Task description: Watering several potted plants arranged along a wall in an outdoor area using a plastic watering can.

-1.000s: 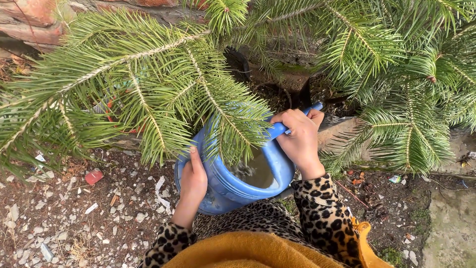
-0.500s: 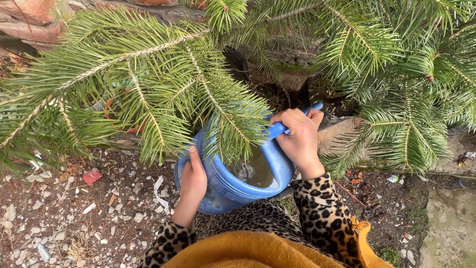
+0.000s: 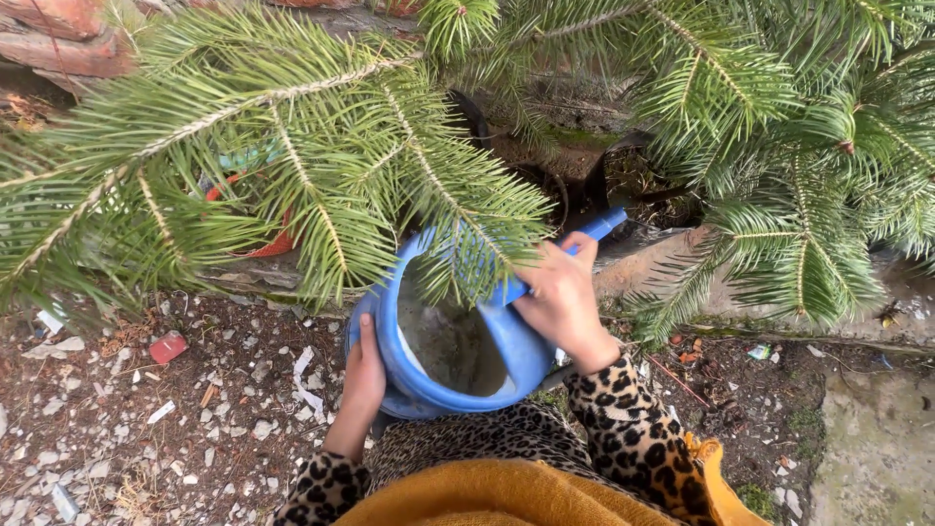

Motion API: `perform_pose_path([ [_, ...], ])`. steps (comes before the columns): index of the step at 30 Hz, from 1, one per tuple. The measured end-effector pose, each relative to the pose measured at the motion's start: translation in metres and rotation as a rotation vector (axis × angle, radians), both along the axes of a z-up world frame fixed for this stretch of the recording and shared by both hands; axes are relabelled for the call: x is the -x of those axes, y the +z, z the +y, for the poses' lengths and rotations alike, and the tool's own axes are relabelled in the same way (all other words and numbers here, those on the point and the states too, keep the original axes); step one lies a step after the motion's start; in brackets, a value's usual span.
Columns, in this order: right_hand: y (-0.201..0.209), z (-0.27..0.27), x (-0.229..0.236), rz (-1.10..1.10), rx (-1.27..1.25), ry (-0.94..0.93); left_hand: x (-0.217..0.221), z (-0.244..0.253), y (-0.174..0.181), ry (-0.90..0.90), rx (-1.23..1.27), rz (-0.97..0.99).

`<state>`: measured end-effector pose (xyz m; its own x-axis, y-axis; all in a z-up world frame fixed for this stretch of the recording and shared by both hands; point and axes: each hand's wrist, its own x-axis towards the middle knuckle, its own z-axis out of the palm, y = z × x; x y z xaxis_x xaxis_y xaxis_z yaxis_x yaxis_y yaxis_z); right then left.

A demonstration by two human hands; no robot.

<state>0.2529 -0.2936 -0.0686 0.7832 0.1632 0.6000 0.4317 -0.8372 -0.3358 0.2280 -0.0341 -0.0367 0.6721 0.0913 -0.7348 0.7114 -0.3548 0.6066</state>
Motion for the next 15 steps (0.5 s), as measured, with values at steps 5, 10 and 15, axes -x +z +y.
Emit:
perform_pose_path([
  [5, 0.001, 0.041, 0.014, 0.079, -0.042, 0.101, 0.013, 0.036, -0.043, -0.012, -0.033, 0.093],
  [10, -0.016, 0.082, 0.021, 0.191, -0.025, 0.128, 0.022, 0.065, -0.067, 0.082, 0.015, 0.180],
  [15, -0.047, 0.106, 0.014, 0.182, 0.064, 0.172, 0.008, 0.083, -0.059, 0.138, 0.143, 0.192],
])
